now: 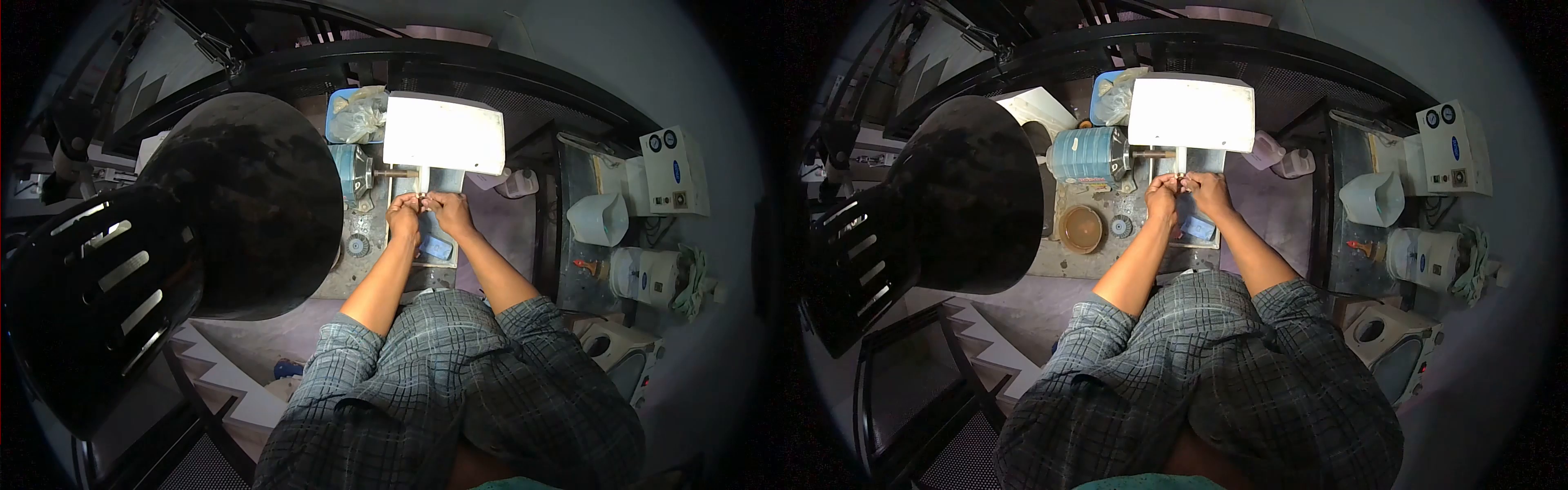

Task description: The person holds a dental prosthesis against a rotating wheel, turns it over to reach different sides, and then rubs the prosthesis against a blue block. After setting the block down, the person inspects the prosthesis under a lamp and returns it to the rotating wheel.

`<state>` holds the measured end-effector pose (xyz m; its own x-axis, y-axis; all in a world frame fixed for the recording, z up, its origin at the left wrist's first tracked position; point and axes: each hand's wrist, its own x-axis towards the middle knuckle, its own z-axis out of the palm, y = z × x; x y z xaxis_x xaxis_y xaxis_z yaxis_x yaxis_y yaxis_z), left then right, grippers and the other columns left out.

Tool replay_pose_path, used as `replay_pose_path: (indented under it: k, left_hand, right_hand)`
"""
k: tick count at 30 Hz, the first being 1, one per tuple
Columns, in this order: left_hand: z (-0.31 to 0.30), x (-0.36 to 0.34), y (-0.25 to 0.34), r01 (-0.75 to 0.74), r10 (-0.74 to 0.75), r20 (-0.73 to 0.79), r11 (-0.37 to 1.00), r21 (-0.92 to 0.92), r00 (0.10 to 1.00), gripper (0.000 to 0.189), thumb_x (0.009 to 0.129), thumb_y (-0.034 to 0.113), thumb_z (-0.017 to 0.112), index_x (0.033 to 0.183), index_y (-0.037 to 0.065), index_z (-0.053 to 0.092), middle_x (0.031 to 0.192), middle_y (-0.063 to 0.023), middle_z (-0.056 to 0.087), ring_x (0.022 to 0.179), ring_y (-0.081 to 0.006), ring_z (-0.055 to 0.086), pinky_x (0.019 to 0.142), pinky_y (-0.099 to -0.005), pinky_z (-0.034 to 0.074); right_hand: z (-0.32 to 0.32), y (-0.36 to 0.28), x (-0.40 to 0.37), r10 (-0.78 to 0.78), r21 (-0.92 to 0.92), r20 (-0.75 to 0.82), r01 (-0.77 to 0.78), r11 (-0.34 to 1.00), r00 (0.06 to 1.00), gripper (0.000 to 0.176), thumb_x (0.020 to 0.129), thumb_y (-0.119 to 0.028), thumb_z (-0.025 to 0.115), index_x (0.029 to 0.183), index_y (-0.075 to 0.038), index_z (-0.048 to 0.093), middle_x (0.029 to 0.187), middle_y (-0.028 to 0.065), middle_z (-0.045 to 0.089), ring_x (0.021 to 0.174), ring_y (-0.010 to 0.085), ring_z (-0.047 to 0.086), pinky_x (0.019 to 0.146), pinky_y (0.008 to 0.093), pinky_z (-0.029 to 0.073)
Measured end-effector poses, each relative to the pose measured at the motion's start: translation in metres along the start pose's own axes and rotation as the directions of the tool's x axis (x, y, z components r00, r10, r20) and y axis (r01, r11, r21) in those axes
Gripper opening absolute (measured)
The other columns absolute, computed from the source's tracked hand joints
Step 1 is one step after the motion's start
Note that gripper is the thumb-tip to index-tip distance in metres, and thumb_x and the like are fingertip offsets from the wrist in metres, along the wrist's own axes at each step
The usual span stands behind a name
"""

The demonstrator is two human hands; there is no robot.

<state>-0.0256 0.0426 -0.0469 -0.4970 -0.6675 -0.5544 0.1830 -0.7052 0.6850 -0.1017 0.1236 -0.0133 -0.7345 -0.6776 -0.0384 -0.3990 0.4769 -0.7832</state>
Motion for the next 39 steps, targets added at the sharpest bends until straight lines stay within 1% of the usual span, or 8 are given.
replay_pose_path:
  k: [11, 19, 25, 29, 31, 33, 35, 39]
  left_hand:
    - [-0.005, 0.016, -0.004, 0.041, -0.042, 0.007, 0.996, 0.084, 0.999, 0.007, 0.087, -0.006, 0.051, 0.086, -0.003, 0.057, 0.079, -0.0112, 0.063, 0.065, -0.0151, 0.058, 0.058, -0.0252, 0.049]
    - [-0.007, 0.005, 0.000, 0.071, -0.068, 0.067, 0.997, -0.035, 0.995, 0.007, 0.087, -0.006, 0.049, 0.091, -0.004, 0.055, 0.082, -0.0114, 0.062, 0.067, -0.0175, 0.060, 0.060, -0.0266, 0.051]
    - [-0.013, 0.012, -0.008, 0.104, -0.102, 0.042, 0.994, -0.044, 0.994, 0.006, 0.089, -0.003, 0.050, 0.092, -0.004, 0.055, 0.085, -0.0130, 0.063, 0.071, -0.0188, 0.061, 0.064, -0.0280, 0.054]
    - [-0.033, 0.014, 0.010, 0.103, -0.098, 0.135, 0.994, -0.028, 0.986, 0.008, 0.090, 0.000, 0.051, 0.095, -0.004, 0.055, 0.087, -0.0137, 0.063, 0.075, -0.0205, 0.063, 0.068, -0.0282, 0.054]
    - [-0.039, 0.003, 0.034, 0.047, -0.064, 0.181, 0.994, 0.094, 0.981, 0.009, 0.091, 0.001, 0.049, 0.095, -0.004, 0.055, 0.086, -0.0137, 0.063, 0.077, -0.0213, 0.063, 0.071, -0.0285, 0.054]
    - [-0.048, -0.009, 0.056, -0.015, 0.018, 0.240, 1.000, -0.015, 0.971, 0.010, 0.092, 0.001, 0.047, 0.094, -0.004, 0.055, 0.089, -0.0130, 0.063, 0.079, -0.0221, 0.064, 0.073, -0.0297, 0.055]
    - [-0.045, -0.036, 0.093, -0.035, 0.093, 0.370, 0.986, -0.161, 0.925, 0.009, 0.091, 0.002, 0.048, 0.094, -0.003, 0.056, 0.093, -0.0134, 0.061, 0.083, -0.0247, 0.063, 0.076, -0.0322, 0.054]
    - [-0.039, -0.080, 0.149, 0.270, 0.120, 0.528, 0.752, -0.601, 0.841, 0.011, 0.089, 0.002, 0.051, 0.098, 0.000, 0.057, 0.098, -0.0137, 0.058, 0.092, -0.0235, 0.055, 0.087, -0.0358, 0.049]
  right_hand:
    - [0.010, 0.003, 0.001, 0.076, 0.002, 0.054, -0.076, 0.997, 0.996, 0.022, 0.085, -0.022, 0.061, 0.090, -0.003, 0.070, 0.064, 0.0064, 0.066, 0.055, 0.0085, 0.059, 0.055, 0.0266, 0.046]
    - [-0.005, -0.014, 0.002, 0.082, 0.008, 0.097, -0.083, 0.996, 0.992, 0.018, 0.084, -0.023, 0.061, 0.084, -0.007, 0.069, 0.071, 0.0118, 0.066, 0.069, 0.0270, 0.065, 0.068, 0.0359, 0.049]
    - [-0.003, -0.011, 0.005, 0.066, -0.035, 0.107, -0.062, 0.997, 0.992, 0.017, 0.084, -0.021, 0.062, 0.086, -0.006, 0.069, 0.073, 0.0106, 0.067, 0.065, 0.0196, 0.065, 0.063, 0.0308, 0.048]
    - [0.010, 0.006, 0.005, 0.100, 0.209, 0.253, -0.155, 0.965, 0.962, 0.033, 0.078, -0.022, 0.070, 0.100, 0.003, 0.065, 0.082, 0.0146, 0.069, 0.072, 0.0215, 0.066, 0.073, 0.0305, 0.051]
    - [-0.002, -0.002, -0.006, 0.133, 0.107, 0.252, -0.164, 0.981, 0.959, 0.053, 0.073, -0.025, 0.075, 0.111, 0.008, 0.058, 0.097, 0.0194, 0.066, 0.086, 0.0259, 0.066, 0.081, 0.0325, 0.050]
    - [-0.015, -0.005, -0.018, 0.029, -0.204, 0.330, 0.041, 0.978, 0.943, 0.064, 0.070, -0.028, 0.077, 0.118, 0.007, 0.054, 0.108, 0.0224, 0.062, 0.098, 0.0289, 0.062, 0.086, 0.0352, 0.049]
    - [-0.018, 0.008, -0.034, 0.058, -0.179, 0.381, 0.013, 0.984, 0.923, 0.064, 0.069, -0.028, 0.077, 0.119, 0.005, 0.054, 0.117, 0.0228, 0.057, 0.107, 0.0317, 0.057, 0.092, 0.0371, 0.045]
    - [-0.015, 0.028, -0.064, -0.117, -0.104, 0.365, 0.165, 0.981, 0.924, 0.053, 0.072, -0.021, 0.073, 0.115, 0.004, 0.056, 0.121, 0.0201, 0.053, 0.115, 0.0340, 0.049, 0.097, 0.0380, 0.039]
